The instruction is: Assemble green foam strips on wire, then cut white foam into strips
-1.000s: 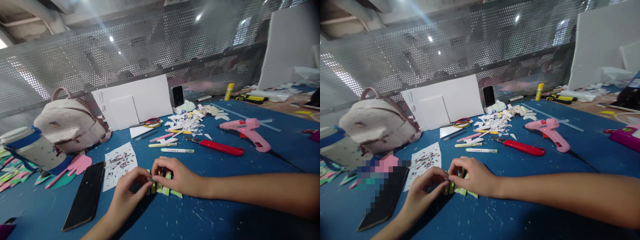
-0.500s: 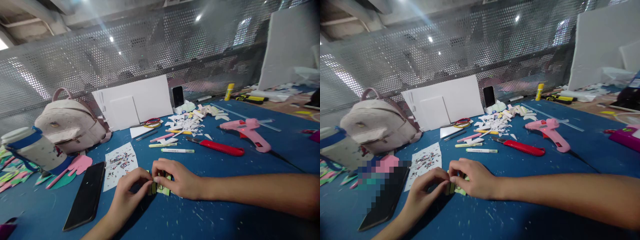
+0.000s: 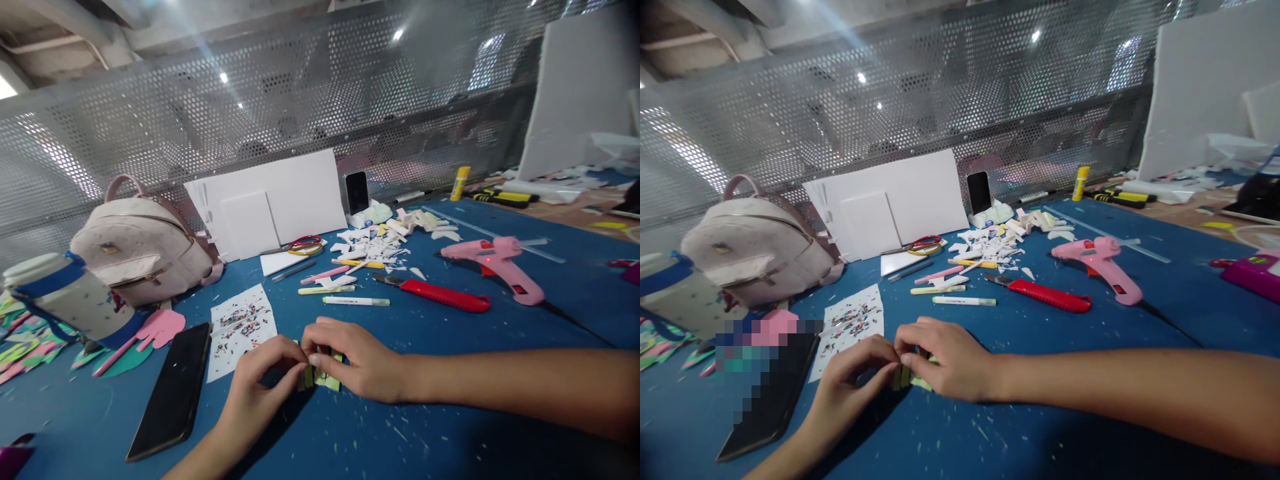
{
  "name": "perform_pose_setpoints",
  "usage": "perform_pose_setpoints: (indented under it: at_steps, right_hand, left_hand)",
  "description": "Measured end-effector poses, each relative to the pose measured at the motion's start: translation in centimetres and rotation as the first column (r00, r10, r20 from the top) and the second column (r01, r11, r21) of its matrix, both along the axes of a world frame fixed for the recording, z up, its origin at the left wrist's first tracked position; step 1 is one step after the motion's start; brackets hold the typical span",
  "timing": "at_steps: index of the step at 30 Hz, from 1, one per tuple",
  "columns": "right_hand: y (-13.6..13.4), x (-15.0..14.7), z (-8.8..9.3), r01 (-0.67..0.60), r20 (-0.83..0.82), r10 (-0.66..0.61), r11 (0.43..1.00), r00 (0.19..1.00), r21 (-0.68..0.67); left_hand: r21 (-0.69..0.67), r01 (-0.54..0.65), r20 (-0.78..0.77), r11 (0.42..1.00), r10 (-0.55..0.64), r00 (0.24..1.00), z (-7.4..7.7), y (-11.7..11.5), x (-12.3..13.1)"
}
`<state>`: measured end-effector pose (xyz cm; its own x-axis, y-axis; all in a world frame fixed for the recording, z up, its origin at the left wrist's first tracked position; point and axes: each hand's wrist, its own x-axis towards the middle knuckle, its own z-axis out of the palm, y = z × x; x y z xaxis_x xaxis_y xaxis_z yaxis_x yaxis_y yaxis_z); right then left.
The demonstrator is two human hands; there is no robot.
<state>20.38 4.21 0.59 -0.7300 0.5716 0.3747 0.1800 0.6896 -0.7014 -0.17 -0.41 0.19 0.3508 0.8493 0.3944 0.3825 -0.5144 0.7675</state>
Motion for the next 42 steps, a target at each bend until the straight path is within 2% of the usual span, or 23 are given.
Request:
perform_pose_setpoints:
  at_steps: [12, 22, 34, 42]
  right_hand:
    - [0.10, -0.22, -0.11, 0.035, -0.002, -0.036, 0.996, 0.999, -0.084]
    - [0.26, -0.26, -0.42, 0.025, -0.079, -0.024, 1.000, 0.997, 0.019]
    - [0.14, -0.27, -0.44, 0.020, -0.086, -0.016, 0.999, 0.996, 0.049]
    - [0.37, -0.34, -0.54, 0.020, -0.084, -0.015, 0.998, 0.996, 0.053]
  left_hand:
    - [-0.081, -0.020, 0.079, 0.997, 0.027, 0.997, 0.08, 0.12, -0.07]
    - [0.019, -0.017, 0.048, 1.000, 0.016, 0.999, 0.17, -0.06, -0.06]
    - [0.089, 0.002, -0.012, 0.996, -0.001, 1.000, 0.03, -0.04, 0.01]
    - [0.068, -0.006, -0.006, 0.998, 0.007, 1.000, -0.03, 0.04, 0.01]
